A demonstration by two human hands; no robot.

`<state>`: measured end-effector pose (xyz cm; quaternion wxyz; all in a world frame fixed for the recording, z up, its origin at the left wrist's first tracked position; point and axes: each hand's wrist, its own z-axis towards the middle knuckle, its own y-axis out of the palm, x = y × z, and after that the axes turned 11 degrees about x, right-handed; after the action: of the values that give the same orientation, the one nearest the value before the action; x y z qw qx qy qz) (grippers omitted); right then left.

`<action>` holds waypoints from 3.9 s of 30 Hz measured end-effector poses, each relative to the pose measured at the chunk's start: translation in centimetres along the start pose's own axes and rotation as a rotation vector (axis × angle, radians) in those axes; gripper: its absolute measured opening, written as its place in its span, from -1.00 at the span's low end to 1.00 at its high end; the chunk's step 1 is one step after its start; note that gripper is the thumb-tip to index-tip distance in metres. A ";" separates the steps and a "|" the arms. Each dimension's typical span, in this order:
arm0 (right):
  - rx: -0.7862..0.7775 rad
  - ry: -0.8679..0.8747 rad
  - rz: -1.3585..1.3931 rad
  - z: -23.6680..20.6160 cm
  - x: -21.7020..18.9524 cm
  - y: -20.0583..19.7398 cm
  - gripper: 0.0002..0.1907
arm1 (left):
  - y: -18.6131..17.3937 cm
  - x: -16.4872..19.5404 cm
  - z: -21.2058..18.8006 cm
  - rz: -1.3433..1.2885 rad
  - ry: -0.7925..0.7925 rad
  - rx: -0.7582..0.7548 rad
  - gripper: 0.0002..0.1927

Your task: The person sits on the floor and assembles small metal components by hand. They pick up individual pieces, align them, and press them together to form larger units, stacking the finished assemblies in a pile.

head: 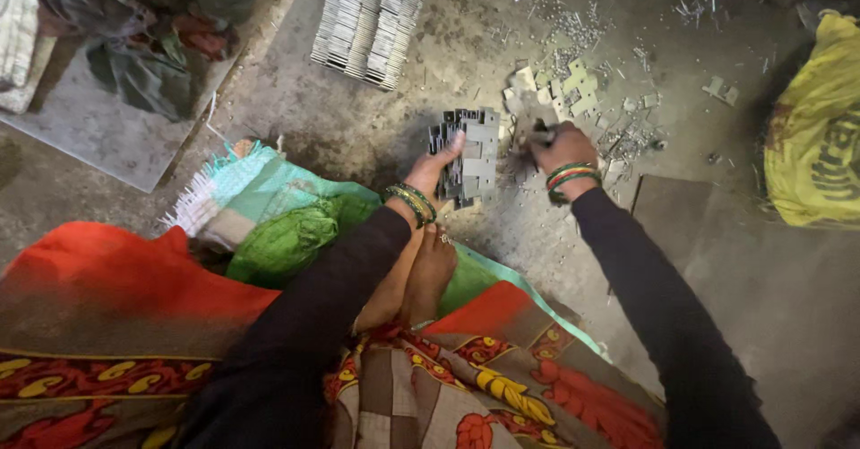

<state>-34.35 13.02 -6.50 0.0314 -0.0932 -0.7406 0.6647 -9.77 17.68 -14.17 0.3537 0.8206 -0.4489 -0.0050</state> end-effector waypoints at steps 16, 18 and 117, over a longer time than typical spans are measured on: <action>0.068 -0.340 -0.253 -0.7 4.4 -1.0 -0.35 | 0.6 -0.4 0.1 -0.020 -0.014 -0.158 -0.48; 0.025 -0.276 -0.199 -0.4 4.3 -1.0 -0.37 | 0.5 -0.6 0.3 0.024 -0.010 -0.103 -0.48; -0.057 -0.379 -0.124 4.5 2.3 -3.9 -0.51 | 0.3 0.9 -1.1 -0.188 -0.128 -0.382 -0.43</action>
<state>-37.74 8.64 -3.30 -0.0705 0.0786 -0.7560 0.6460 -9.09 17.60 -12.91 0.4713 0.7750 -0.3829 -0.1751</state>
